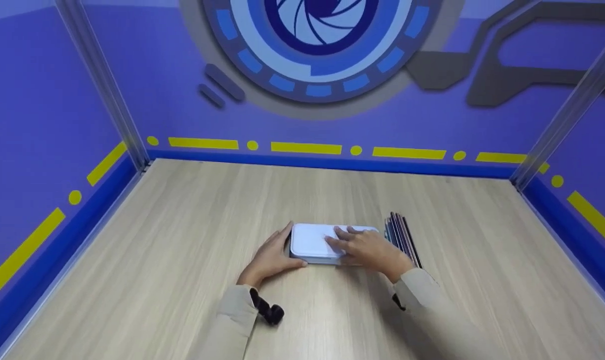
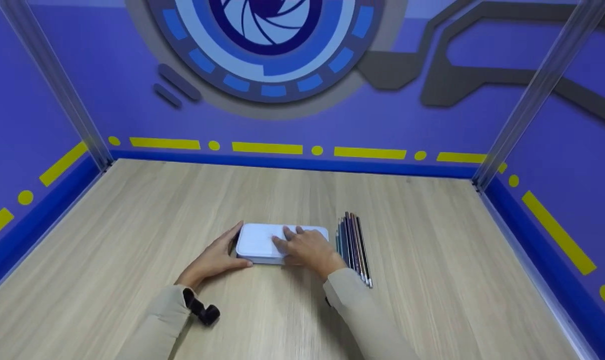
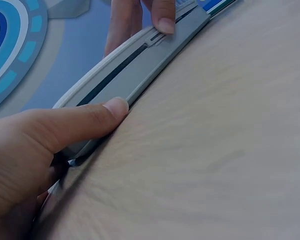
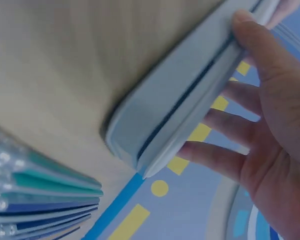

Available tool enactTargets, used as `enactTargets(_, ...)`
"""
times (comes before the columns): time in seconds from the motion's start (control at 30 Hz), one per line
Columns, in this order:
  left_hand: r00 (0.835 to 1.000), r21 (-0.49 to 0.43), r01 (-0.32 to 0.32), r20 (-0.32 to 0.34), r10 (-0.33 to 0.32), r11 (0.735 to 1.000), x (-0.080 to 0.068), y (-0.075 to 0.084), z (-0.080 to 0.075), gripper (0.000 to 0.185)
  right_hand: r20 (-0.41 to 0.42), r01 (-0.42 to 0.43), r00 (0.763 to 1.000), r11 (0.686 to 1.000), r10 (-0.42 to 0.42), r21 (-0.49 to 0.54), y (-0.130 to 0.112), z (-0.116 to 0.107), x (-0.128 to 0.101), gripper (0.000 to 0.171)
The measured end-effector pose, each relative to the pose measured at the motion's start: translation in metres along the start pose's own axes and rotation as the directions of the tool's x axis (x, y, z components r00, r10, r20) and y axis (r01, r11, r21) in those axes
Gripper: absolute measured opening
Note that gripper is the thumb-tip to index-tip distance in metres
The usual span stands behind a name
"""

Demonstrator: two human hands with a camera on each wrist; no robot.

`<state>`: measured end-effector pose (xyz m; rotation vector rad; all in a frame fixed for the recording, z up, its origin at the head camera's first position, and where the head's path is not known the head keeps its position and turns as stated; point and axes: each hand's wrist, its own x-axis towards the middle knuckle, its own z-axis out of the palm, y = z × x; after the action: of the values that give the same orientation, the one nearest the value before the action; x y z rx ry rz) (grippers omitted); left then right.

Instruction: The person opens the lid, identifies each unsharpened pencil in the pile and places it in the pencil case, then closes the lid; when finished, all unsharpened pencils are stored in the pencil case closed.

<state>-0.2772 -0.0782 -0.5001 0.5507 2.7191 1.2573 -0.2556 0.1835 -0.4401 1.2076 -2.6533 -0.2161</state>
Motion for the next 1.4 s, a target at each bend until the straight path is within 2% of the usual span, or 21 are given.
enactTargets(0.1,0.999,-0.012,0.026,0.019,-0.026,1.000,-0.001,0.000,0.003,0.109,-0.006,-0.007,1.000,0.997,0.008,0.081,0.000,-0.001,-0.006,0.053)
enactTargets(0.3,0.999,-0.018,0.035,0.005,-0.035,0.999,0.002,0.004,0.001,0.109,0.017,-0.104,0.994,0.965,0.103,0.242,0.009,-0.013,-0.013,0.043)
enactTargets(0.47,0.999,-0.028,0.036,0.005,-0.036,0.999,0.004,0.007,0.001,0.110,-0.041,-0.124,0.988,0.931,0.147,0.344,0.021,-0.017,-0.028,0.037)
enactTargets(0.57,0.999,-0.030,0.044,0.006,-0.044,0.999,0.005,0.008,0.001,0.111,-0.101,-0.112,0.983,0.929,0.156,0.352,0.027,-0.015,-0.039,0.035)
enactTargets(0.67,0.999,-0.035,0.039,-0.002,-0.039,0.999,0.006,0.009,0.000,0.111,-0.177,-0.107,0.970,0.942,0.170,0.317,0.034,-0.013,-0.046,0.033)
enactTargets(0.8,1.000,-0.033,0.010,-0.015,-0.011,0.999,0.007,0.009,-0.003,0.110,-0.277,-0.165,0.930,0.948,0.241,0.272,0.043,-0.012,-0.051,0.027)
enactTargets(0.9,1.000,-0.021,-0.004,-0.016,0.004,1.000,0.007,0.008,-0.003,0.110,-0.317,-0.209,0.901,0.936,0.297,0.285,0.047,-0.009,-0.052,0.022)
enactTargets(1.1,1.000,-0.011,0.001,-0.009,-0.001,1.000,0.002,0.002,-0.002,0.108,-0.345,-0.205,0.876,0.909,0.336,0.364,0.046,-0.002,-0.050,0.020)
enactTargets(1.4,0.999,-0.009,0.036,0.017,-0.036,0.999,-0.002,0.001,-0.002,0.110,-0.317,-0.219,0.867,0.866,0.384,0.449,0.045,0.004,-0.046,0.019)
